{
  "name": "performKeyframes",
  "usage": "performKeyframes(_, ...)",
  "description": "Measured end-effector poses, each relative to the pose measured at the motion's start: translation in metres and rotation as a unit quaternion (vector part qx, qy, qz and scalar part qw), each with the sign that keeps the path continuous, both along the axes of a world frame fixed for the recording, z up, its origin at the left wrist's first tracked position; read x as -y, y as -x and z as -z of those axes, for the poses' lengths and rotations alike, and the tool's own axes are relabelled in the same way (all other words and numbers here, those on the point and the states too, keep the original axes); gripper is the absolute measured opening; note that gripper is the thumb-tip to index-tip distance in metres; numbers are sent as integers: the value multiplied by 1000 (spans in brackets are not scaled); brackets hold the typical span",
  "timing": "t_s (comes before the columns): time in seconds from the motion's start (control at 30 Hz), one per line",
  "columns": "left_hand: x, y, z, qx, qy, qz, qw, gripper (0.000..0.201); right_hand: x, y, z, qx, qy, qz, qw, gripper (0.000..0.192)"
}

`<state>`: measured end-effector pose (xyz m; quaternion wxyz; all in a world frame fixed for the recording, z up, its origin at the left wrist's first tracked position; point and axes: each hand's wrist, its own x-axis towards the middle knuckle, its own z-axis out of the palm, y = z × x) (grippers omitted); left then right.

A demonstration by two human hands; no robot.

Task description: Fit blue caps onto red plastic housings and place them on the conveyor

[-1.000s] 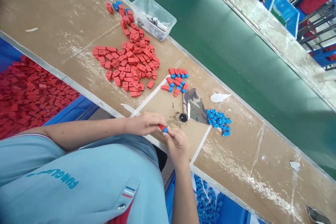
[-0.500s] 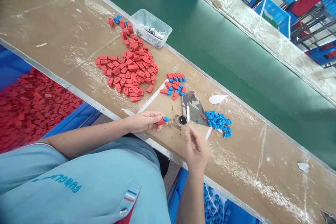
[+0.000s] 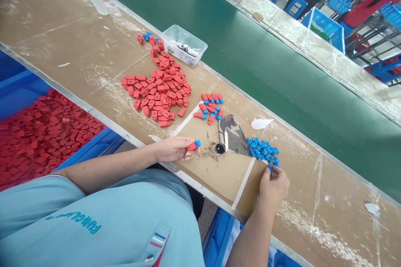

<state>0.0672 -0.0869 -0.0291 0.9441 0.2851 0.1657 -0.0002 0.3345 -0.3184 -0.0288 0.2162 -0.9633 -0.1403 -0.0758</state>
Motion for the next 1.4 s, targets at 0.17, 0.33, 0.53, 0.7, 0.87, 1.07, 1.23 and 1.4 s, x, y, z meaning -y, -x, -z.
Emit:
performKeyframes(0.17,0,-1,0,-4,-7,0,1000,35,-1,3,-4,-21,-2,-1,1000,30)
performKeyframes(0.33,1,1,-2,9,-31,6,999,36,0,24,-14,46,-52,-15,997,35)
performKeyframes(0.53,4,2,-11,10,-115,69,991,40,-34,120,-41,-54,-177,-338,923,20)
performKeyframes(0.7,6,3,-15,3,-201,129,971,45,-67,158,-42,-113,-186,-463,859,27)
performKeyframes(0.87,5,6,-20,-13,-255,151,955,45,-66,155,-29,-164,-198,-439,861,21)
performKeyframes(1.07,5,7,-23,-8,-278,180,943,51,-63,159,-24,-180,-242,-424,854,16)
performKeyframes(1.23,5,7,-22,-14,-271,187,944,57,-68,154,-31,-128,-222,-478,840,14)
performKeyframes(1.4,5,6,-20,-25,-262,189,946,56,-69,152,-35,-115,-202,-499,835,12)
